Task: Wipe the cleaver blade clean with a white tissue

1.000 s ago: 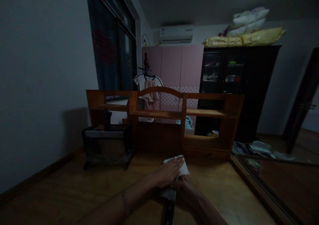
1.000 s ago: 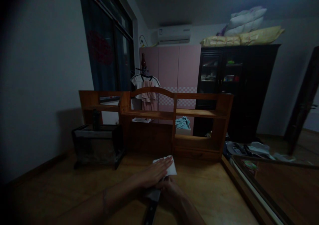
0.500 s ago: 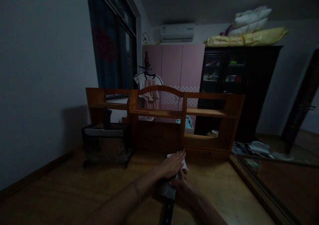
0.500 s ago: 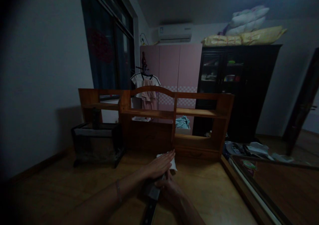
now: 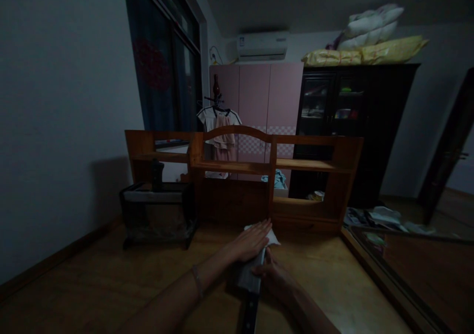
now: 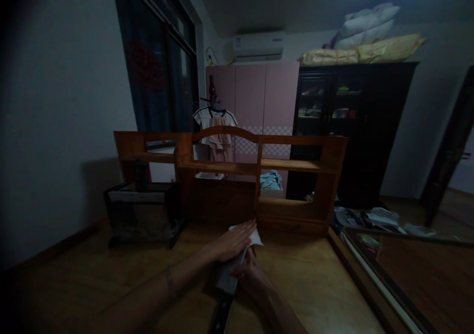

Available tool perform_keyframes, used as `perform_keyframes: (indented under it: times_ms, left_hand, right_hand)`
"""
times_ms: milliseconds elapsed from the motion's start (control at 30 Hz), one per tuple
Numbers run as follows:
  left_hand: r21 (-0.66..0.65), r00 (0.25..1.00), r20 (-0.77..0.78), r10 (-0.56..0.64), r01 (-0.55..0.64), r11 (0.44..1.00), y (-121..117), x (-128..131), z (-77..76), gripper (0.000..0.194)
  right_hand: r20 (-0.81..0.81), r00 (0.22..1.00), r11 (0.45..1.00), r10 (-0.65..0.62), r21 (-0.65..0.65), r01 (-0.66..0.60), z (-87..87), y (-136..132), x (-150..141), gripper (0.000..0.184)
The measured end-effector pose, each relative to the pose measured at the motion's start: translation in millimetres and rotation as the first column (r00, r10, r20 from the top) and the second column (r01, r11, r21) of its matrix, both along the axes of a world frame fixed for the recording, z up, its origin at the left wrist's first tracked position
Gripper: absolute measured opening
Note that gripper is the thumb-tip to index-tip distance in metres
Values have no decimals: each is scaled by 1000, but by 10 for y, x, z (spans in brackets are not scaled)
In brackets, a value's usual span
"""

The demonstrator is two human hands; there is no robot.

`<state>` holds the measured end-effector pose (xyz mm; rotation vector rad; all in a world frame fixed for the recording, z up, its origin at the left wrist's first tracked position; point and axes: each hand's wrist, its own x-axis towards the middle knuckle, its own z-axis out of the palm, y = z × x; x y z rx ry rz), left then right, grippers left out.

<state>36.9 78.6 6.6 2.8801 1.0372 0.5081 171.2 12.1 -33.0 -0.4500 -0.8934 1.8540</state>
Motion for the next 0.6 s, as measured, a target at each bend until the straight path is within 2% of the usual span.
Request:
perform_keyframes:
  times_ms: [167,433,600]
  left_hand:
    - [-14,1000,10,15,-15,1000,-31,-113,-93,56]
    - [-123,995,94,45,-34,992,-85,-350,-275,55]
    - [-175,985,148,88,-62,983,-64,-458,-388,56]
  right_hand:
    - [17,1000,1000,2,9,-2,-67,23,-3,60]
    - [33,999,999,32,12,-32,4,-25,14,68]
    - [30,998,997,51,49,-53,-36,-20,23,74]
